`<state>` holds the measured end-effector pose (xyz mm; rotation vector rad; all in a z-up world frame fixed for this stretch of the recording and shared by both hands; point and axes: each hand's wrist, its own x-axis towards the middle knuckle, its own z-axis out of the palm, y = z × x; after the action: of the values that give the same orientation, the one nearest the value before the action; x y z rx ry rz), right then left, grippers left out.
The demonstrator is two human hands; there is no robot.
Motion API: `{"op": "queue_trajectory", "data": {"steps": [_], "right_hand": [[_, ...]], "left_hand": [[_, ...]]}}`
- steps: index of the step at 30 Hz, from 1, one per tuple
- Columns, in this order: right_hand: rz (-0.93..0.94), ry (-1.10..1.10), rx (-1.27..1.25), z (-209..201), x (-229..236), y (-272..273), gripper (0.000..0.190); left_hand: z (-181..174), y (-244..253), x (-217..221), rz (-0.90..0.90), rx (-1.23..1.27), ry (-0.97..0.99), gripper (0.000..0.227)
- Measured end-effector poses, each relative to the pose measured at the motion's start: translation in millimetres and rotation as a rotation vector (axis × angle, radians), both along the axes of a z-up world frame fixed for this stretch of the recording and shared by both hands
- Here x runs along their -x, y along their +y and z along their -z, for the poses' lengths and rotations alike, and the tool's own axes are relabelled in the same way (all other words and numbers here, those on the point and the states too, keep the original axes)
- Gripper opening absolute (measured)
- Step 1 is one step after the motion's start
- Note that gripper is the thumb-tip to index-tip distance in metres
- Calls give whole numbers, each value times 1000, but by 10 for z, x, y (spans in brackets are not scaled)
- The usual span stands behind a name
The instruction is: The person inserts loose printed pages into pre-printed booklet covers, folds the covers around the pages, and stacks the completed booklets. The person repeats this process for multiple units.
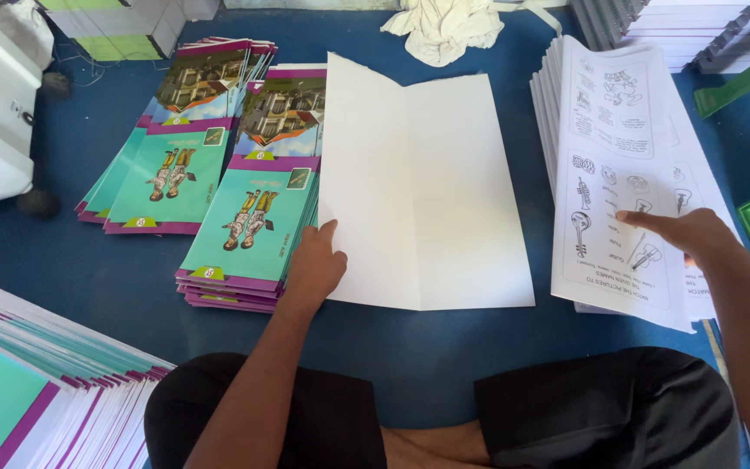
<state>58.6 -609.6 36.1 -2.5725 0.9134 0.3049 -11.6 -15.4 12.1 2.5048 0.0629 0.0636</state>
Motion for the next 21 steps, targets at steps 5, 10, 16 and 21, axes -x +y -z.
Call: {"op": "queue_trajectory", "data": {"steps": [5,10,16,21], "right_hand": [[45,-32,-67,-93,4,97,94],[42,-51,-88,-225,94,216,90],[98,-88,-340,-278,196,237,80],[144,-125,-456,-182,200,21,73]], "left_hand": [[-44,-6,19,19,22,-36,62],[-62,-18,33,8,33,-12,62],[-86,-23,18,-4,41,-36,74],[-168,-28,20,-37,140,-3,88]]}}
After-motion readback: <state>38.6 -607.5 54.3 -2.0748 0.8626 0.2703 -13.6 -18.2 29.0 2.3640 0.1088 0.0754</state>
